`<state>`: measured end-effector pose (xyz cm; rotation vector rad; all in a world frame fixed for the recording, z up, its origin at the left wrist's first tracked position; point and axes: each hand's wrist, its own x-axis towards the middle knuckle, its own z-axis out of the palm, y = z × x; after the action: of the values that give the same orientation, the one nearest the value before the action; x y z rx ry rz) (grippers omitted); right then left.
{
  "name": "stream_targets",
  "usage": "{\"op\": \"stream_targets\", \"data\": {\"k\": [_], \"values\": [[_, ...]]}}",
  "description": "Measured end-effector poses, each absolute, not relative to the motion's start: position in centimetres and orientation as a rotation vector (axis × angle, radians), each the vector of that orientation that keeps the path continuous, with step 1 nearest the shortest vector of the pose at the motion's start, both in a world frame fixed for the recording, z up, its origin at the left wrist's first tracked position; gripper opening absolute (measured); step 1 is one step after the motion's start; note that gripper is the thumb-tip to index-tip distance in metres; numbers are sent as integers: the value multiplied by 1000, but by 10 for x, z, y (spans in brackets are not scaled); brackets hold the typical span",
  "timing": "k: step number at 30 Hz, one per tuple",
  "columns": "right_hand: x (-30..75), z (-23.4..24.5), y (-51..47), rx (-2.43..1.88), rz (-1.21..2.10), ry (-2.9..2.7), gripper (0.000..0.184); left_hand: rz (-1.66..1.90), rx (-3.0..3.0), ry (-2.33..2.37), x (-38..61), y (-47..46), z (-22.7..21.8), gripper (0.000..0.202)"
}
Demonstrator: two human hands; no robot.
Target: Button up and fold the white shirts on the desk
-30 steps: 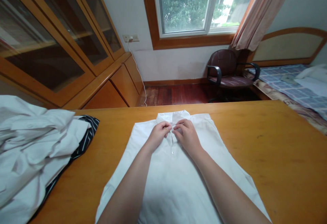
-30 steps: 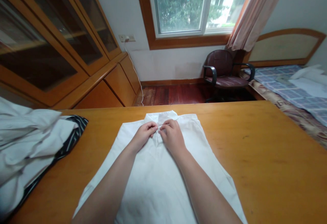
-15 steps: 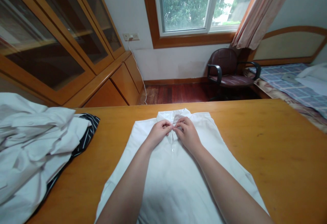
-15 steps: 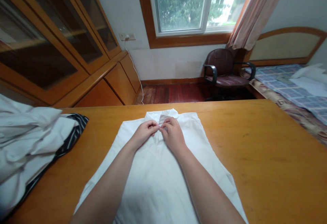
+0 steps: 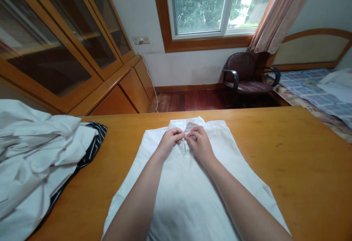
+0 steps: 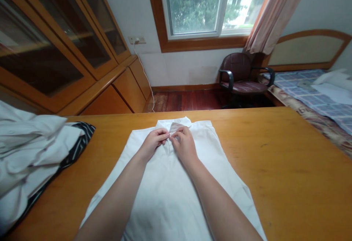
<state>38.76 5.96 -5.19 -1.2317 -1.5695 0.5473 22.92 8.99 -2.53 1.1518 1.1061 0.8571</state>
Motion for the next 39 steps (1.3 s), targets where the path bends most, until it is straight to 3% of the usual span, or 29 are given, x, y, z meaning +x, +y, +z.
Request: {"op": "stream_targets", "data": {"k": [26, 39], "values": [[386, -48, 61, -1311, 728, -1331, 15, 1017, 1260, 1084, 227, 89, -36, 33], [386, -49, 61, -1221, 651, -1434, 2, 1042, 1234, 1106, 228, 87, -35, 26]]}}
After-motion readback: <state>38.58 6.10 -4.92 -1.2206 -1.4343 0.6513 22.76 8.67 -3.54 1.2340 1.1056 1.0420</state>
